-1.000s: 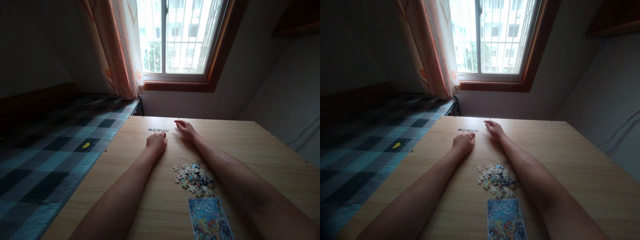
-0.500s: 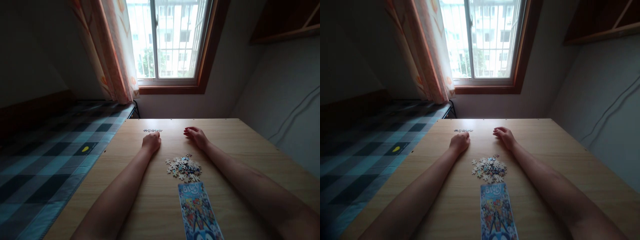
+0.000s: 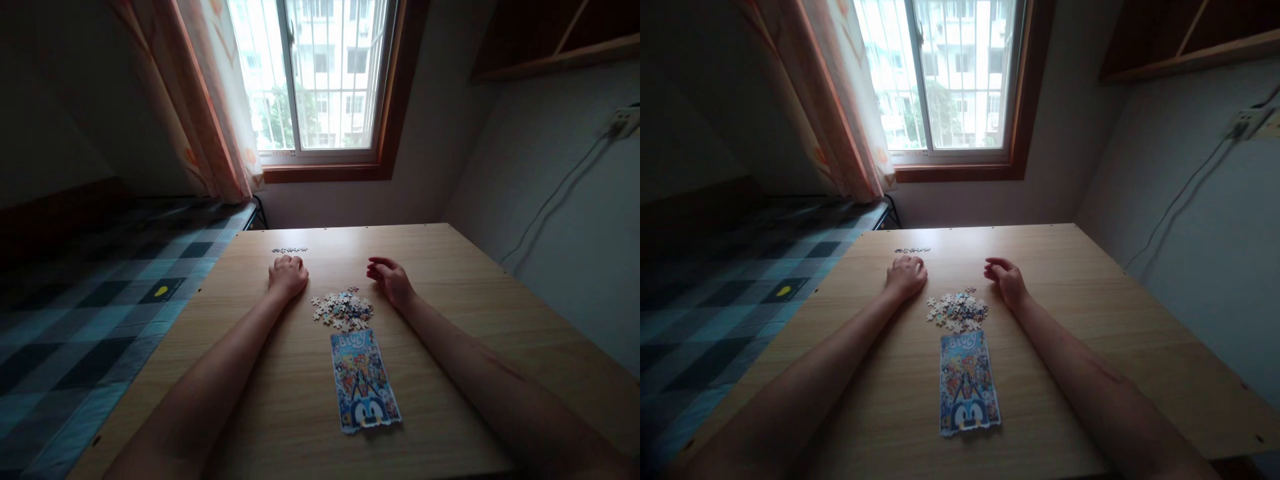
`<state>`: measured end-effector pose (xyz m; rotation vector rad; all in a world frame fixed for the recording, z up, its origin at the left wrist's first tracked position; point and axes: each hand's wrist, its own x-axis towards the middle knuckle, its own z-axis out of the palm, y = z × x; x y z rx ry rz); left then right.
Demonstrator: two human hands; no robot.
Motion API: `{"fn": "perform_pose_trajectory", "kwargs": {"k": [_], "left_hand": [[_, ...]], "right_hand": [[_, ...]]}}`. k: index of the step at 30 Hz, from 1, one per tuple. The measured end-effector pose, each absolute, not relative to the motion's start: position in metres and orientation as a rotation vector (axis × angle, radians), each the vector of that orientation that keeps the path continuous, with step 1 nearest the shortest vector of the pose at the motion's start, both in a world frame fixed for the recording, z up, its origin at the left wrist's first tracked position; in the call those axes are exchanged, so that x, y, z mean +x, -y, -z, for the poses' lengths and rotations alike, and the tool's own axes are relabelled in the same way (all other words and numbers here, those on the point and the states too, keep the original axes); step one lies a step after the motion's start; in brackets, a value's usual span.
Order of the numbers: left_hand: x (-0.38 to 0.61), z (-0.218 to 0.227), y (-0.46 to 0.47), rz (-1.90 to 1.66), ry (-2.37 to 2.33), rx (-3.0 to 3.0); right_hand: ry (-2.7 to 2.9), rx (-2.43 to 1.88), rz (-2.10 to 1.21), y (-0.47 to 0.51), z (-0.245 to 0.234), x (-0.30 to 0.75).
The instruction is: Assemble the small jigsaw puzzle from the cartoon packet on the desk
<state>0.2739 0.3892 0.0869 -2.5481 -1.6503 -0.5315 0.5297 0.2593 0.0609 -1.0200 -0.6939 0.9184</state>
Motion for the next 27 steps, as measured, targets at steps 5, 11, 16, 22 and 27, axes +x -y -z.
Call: {"fn": "perform_pose_trajectory", "kwargs": {"k": [5, 11, 16, 22, 27], "left_hand": [[0.269, -0.083, -0.374, 0.544, 1.610, -2.712], [0.260, -0.086, -0.354, 0.719, 1.652, -2.925], [0.256, -0.091, -0.347, 0.640, 1.503, -3.111], [0.255, -0.092, -0.346, 0.636, 1.248, -3.226], [0.256, -0.089, -0.341, 0.740, 1.024, -3.254]], "right_hand": [[0.892, -1.130, -0.877, -0.251, -0.063, 0.522], [1.108, -1.246, -0.836, -0.247, -0.061, 0.522], [1.330, -1.262, -0.717, -0.244, -0.061, 0.521], [1.627, -1.293, -0.465, -0.238, -0.065, 0.516], [1.711, -1.230, -0.429, -0.235, -0.069, 0.513]]}}
